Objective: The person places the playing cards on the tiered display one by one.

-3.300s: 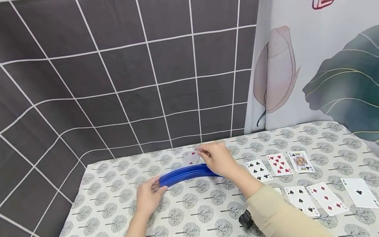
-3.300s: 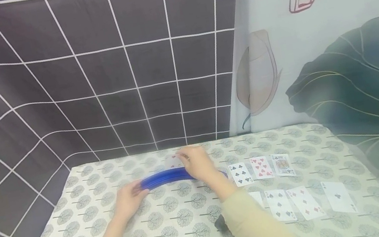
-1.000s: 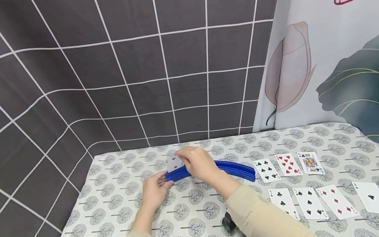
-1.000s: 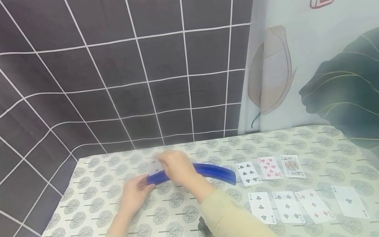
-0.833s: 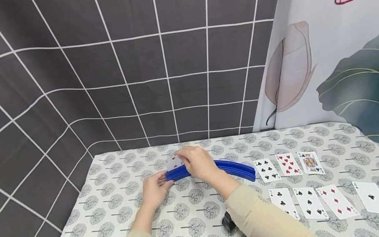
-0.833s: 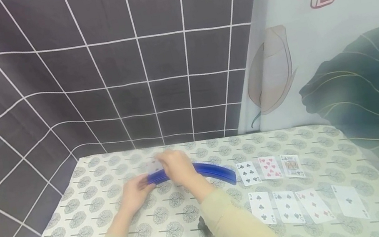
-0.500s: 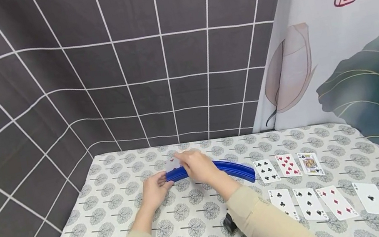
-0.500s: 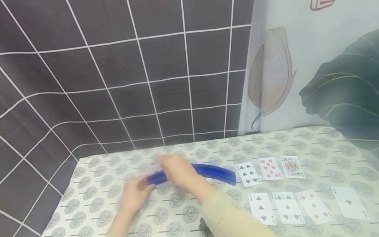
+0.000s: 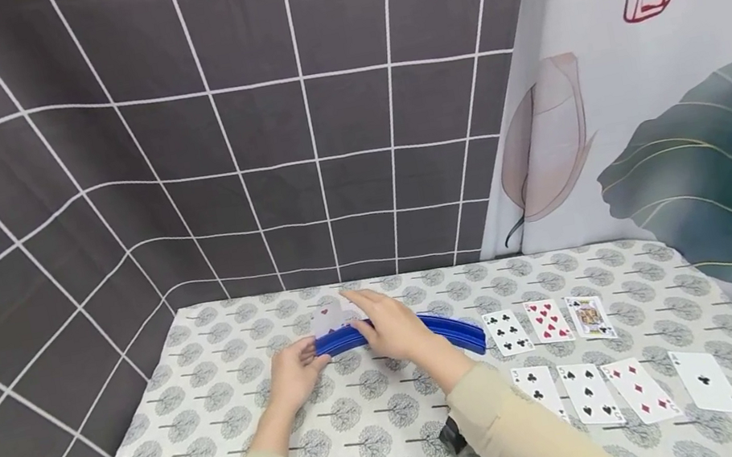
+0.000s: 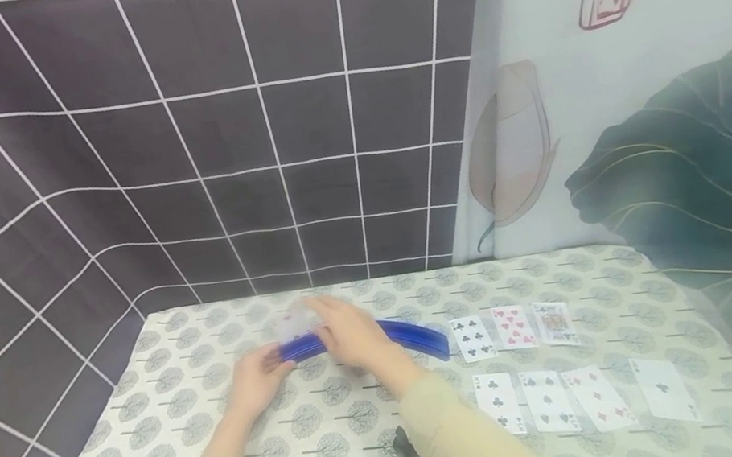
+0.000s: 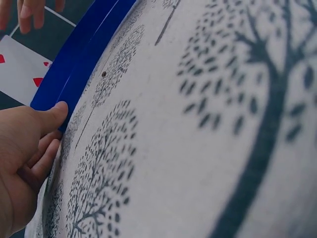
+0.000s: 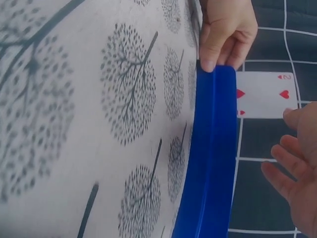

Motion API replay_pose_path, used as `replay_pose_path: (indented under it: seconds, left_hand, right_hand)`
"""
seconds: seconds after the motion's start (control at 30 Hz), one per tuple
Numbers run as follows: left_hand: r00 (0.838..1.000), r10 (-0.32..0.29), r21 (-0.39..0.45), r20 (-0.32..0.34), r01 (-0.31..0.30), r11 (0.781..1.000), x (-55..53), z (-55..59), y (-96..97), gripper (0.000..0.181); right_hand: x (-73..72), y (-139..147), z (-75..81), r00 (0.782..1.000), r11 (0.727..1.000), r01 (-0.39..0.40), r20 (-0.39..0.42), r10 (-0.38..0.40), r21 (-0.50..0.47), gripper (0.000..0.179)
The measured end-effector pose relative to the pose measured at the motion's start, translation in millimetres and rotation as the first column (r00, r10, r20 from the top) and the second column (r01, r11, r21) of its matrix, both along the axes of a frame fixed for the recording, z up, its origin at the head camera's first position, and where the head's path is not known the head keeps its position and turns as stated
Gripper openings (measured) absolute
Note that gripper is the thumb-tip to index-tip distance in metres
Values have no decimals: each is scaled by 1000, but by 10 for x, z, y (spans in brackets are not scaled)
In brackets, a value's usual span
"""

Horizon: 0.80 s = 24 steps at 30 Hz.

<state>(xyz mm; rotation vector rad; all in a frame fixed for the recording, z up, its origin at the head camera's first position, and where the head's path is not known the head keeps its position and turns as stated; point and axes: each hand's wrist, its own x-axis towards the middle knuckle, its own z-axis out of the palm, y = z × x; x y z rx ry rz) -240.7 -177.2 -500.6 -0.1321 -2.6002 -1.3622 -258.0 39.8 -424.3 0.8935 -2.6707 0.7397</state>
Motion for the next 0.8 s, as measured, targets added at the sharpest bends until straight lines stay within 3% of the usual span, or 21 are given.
replay_pose_path:
  seconds: [0.3, 0.57, 0.8]
  left_hand:
    - [1000, -2, -9, 6, 2, 1000, 22, 9, 9, 46]
    - [1000, 0, -6, 23, 0, 1000, 13, -20, -8, 48]
    - [1000, 1, -10, 14, 0, 1000, 11, -22, -7, 48]
  right_hand:
    - [86, 257, 69, 996, 997, 71, 52, -70, -32, 50]
    - [126, 471, 87, 994, 990, 112, -6, -113, -82, 47]
    - [190, 654, 122, 985, 986, 168, -36, -169, -14, 55]
